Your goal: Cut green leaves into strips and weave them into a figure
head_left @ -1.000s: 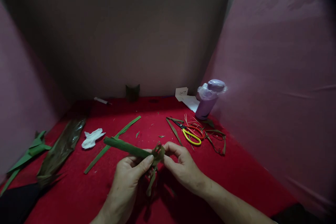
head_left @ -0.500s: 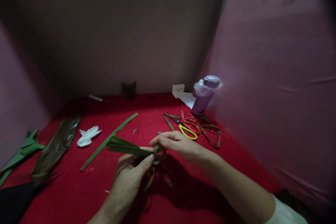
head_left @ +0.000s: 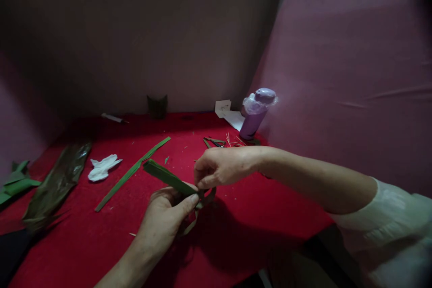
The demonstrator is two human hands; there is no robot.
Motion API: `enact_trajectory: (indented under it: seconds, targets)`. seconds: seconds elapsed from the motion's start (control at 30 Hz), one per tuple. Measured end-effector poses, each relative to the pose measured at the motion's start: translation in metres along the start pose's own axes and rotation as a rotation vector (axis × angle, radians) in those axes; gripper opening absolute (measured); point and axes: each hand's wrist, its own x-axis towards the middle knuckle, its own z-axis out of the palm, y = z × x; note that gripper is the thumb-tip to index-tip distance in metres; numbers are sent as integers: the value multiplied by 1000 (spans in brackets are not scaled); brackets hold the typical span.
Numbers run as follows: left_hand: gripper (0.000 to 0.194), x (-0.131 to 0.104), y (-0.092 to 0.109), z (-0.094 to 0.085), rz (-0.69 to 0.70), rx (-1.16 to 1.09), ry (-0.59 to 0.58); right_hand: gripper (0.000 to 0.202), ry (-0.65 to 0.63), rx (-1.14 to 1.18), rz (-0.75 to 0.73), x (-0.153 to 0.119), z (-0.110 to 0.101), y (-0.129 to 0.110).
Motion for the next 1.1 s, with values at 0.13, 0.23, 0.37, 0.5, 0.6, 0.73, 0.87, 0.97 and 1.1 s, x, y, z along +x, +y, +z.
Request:
enact_trajectory:
  seconds: [0.13, 0.23, 0.37, 0.5, 0.6, 0.73, 0.87, 0.97, 1.1]
  targets:
    - [17, -2, 3, 2, -24, -30, -36, 12, -106, -76, -2, 5, -9, -5]
    - [20, -2, 3, 1, -45, 10, -63, 12, -187, -85, -33, 10, -12, -6]
    - [20, -1, 0, -1, -4, 114, -43, 12, -189, -62, -73, 17, -9, -5]
    - [18, -2, -1, 2, -52, 66, -47, 12, -161, -85, -102, 16, -6, -6]
    - [18, -2, 1, 3, -116, -27, -60, 9, -193, -179, -59, 10, -5, -10]
    - [19, -2, 0, 2, -126, -66, -57, 19, -197, -232, -50, 1, -5, -17]
    - [20, -2, 0, 2, -149, -61, -57, 20, -219, -203, -38, -3, -4, -20]
    - [18, -2, 0, 3, -161, -73, -50, 15, -239, -177, -58, -4, -4, -20]
    - [16, -2, 1, 4, -141, -101, -53, 9, -177, -282, -87, -5, -2, -21]
